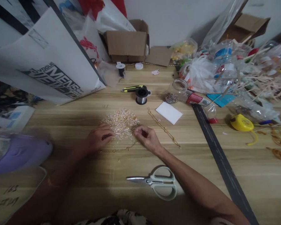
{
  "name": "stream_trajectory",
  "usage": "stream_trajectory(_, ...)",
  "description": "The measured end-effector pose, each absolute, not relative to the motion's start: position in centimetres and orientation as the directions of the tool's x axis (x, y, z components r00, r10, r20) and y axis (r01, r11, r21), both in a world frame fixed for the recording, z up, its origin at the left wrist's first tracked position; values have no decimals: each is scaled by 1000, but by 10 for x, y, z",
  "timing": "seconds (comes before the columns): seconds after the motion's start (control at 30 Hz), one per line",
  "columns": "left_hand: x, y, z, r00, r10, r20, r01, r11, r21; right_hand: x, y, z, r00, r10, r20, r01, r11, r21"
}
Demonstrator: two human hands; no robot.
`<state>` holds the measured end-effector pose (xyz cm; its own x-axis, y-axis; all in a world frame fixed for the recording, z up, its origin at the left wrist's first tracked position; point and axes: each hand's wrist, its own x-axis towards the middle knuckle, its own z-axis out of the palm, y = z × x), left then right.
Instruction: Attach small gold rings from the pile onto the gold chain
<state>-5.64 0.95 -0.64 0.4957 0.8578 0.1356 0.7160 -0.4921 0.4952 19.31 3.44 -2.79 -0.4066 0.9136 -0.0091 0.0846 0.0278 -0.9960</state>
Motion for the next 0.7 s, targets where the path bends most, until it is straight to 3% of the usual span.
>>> stream_trajectory(0.37, -63, 11, -10, 506, 842, 187, 695, -527, 489, 193, 34, -28, -410, 912, -31, 84, 4, -996)
stream_trajectory(0.7, -57, 10, -4, 529, 836, 146, 756, -543, 366, 193, 34, -29, -408, 912, -36, 92, 2, -996)
